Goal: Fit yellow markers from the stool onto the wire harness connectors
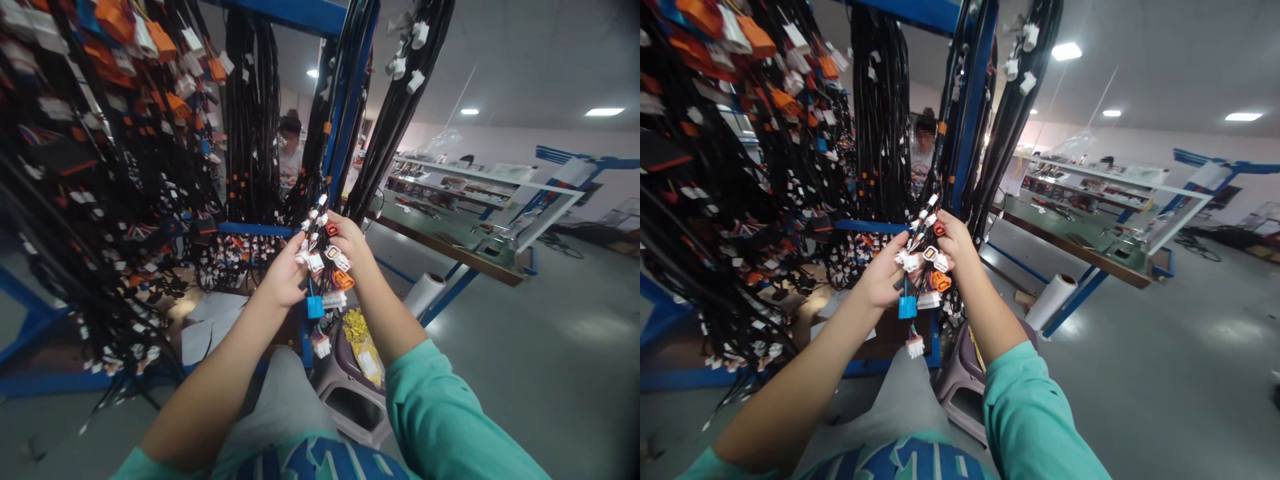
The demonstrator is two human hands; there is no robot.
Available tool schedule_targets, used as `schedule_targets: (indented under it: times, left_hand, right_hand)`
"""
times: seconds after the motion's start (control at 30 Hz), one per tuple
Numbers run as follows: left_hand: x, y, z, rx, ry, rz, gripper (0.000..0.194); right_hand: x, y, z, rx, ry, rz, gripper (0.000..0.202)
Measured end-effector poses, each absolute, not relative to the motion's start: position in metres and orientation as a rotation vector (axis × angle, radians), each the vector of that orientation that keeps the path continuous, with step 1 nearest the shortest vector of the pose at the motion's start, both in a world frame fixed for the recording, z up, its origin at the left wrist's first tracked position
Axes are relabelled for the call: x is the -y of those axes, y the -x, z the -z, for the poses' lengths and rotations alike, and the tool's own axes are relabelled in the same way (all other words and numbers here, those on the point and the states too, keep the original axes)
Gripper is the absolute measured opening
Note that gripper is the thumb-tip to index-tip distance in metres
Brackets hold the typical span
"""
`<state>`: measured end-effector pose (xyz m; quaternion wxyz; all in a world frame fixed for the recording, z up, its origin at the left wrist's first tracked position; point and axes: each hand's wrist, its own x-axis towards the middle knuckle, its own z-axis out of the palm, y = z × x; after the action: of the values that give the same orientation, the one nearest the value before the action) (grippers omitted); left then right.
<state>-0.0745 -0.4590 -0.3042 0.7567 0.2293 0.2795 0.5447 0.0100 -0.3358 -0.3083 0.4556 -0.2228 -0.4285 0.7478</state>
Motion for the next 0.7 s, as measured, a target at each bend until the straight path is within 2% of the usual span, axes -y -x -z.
schedule_targets:
  times: [0.13, 0.43, 0.7]
  left_hand:
    - [0.455, 0.075, 0.311, -0.613, -0.442, -1.175, 0.051]
    - [0.443, 0.069, 0.319, -0.509, -0.225, -1.313, 0.044]
    - [0.440, 0.068, 0.318, -0.514, -0.173, -1.374, 0.040]
  right_hand:
    - [0.324, -0.007, 0.316, 1.126, 0.557, -1.701, 0.008]
    - [0.313, 0.000, 0.320, 0.957, 0.580, -1.747, 0.016]
    - [0.305, 0.006, 0.323, 0.934, 0.599, -1.713, 0.014]
